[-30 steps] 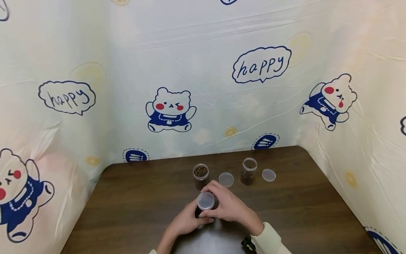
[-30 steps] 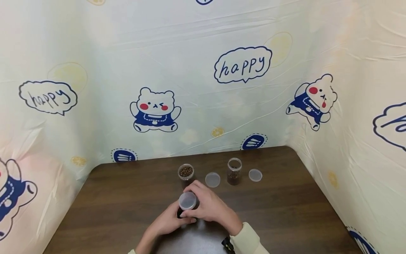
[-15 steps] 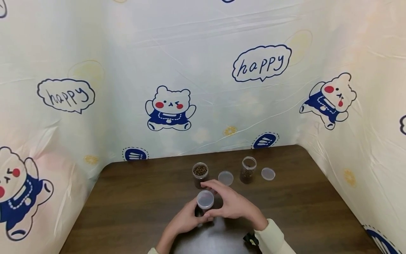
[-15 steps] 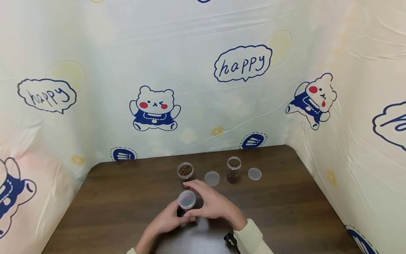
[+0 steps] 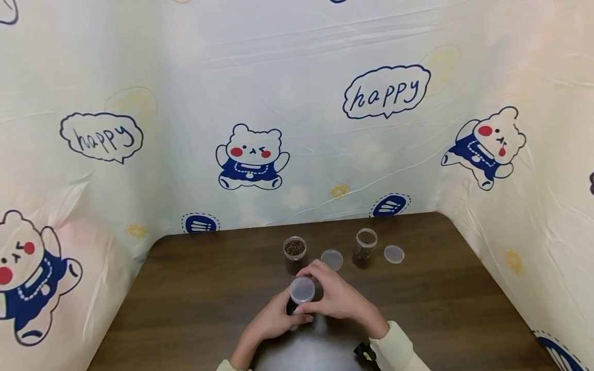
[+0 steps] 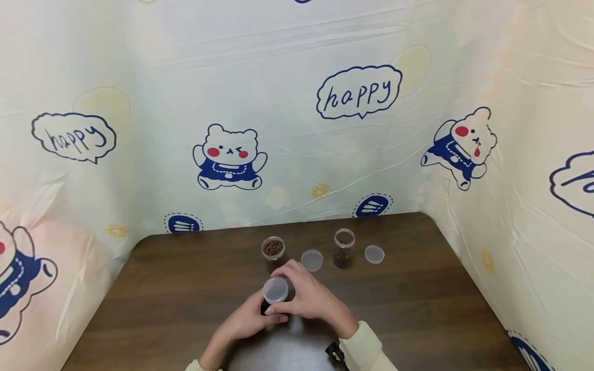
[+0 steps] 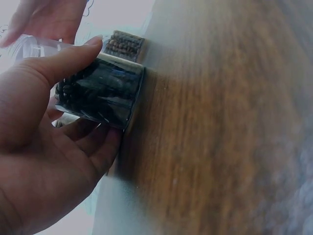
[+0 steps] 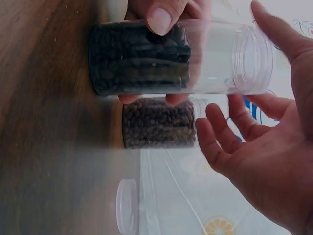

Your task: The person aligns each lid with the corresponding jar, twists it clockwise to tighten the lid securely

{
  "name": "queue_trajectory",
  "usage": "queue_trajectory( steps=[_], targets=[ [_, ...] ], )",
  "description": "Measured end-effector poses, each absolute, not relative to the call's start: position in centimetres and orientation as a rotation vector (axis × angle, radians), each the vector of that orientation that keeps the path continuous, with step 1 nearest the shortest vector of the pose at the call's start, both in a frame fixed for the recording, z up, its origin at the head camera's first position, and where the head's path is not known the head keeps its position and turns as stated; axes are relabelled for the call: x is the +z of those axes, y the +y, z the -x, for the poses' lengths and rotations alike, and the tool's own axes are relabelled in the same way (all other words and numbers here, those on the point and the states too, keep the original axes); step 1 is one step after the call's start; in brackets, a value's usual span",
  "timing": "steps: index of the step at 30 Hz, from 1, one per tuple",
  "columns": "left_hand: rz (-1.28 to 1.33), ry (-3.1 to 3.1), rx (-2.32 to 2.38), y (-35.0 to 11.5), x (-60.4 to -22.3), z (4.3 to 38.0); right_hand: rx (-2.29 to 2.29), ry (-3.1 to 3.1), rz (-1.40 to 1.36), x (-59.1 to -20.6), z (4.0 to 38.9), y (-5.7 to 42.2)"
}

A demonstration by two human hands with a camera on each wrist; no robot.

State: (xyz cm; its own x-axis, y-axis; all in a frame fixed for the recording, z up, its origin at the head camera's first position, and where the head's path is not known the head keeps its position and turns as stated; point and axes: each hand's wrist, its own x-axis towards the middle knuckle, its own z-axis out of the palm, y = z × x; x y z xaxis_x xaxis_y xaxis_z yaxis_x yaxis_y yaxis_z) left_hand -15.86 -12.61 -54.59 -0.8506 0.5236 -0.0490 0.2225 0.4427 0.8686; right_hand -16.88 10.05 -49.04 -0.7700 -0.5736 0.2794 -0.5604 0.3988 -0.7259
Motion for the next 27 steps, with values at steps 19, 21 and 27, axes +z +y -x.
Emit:
queue_trajectory(
  steps=[19,21,27],
  targets=[
    [-0.641,2.436,1.328,-12.5,-54.5,15.9,-1.419,2.471,1.101,-48.6,17.2,10.9],
    [-0.632,2.429,1.331,-12.5,-54.4,15.8,-1.431,2.483,1.102,-48.7,17.2,10.8],
    [-0.635,2.426,1.331,-12.5,-54.5,15.8,-1.424,2.531,1.125,-48.8,17.2,10.5]
  ],
)
